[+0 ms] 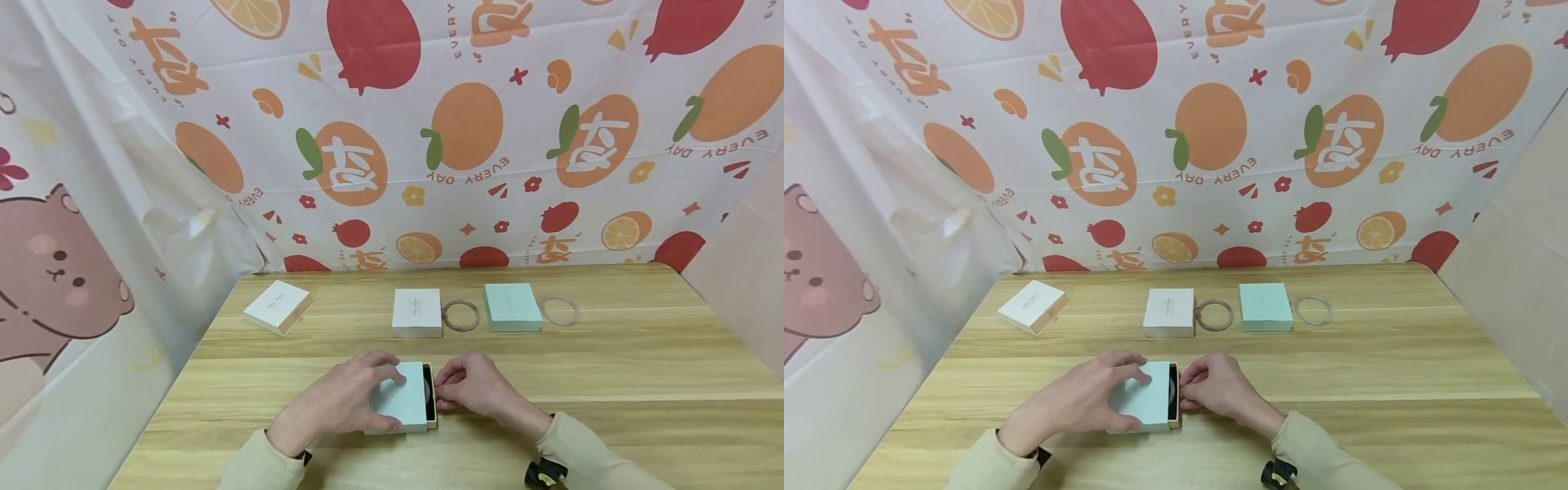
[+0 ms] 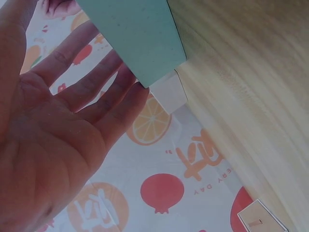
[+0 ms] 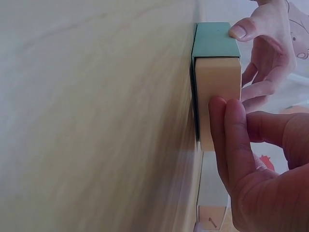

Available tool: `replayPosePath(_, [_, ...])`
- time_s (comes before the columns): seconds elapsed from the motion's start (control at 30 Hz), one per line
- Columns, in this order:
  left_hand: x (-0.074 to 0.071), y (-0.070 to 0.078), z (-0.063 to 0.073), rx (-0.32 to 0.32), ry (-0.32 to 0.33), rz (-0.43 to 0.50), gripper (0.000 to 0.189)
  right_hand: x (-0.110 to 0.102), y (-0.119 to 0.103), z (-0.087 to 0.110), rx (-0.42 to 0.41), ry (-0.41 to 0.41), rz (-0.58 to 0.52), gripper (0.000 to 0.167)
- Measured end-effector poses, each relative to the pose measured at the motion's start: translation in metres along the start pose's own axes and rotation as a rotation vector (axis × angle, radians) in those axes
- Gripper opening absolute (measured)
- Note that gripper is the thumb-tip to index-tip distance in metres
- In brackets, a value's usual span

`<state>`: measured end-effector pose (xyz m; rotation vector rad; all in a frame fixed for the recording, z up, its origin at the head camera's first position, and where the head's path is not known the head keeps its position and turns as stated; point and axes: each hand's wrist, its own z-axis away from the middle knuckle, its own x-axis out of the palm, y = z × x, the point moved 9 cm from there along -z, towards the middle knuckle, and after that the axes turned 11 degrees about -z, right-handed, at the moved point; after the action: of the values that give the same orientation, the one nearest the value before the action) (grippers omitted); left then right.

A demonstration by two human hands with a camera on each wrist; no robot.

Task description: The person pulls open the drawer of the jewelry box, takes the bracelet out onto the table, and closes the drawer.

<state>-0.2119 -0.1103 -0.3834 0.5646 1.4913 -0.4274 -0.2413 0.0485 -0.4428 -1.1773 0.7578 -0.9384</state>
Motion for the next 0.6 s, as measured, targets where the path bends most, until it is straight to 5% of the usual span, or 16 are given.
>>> replayPosePath(0.6, [0.0007, -0.0001, -0.0004, -0.001, -0.002, -0.006, 0.055, -0.0019, 0.0016, 0.0002, -0.003, -0.016, -0.033, 0.008])
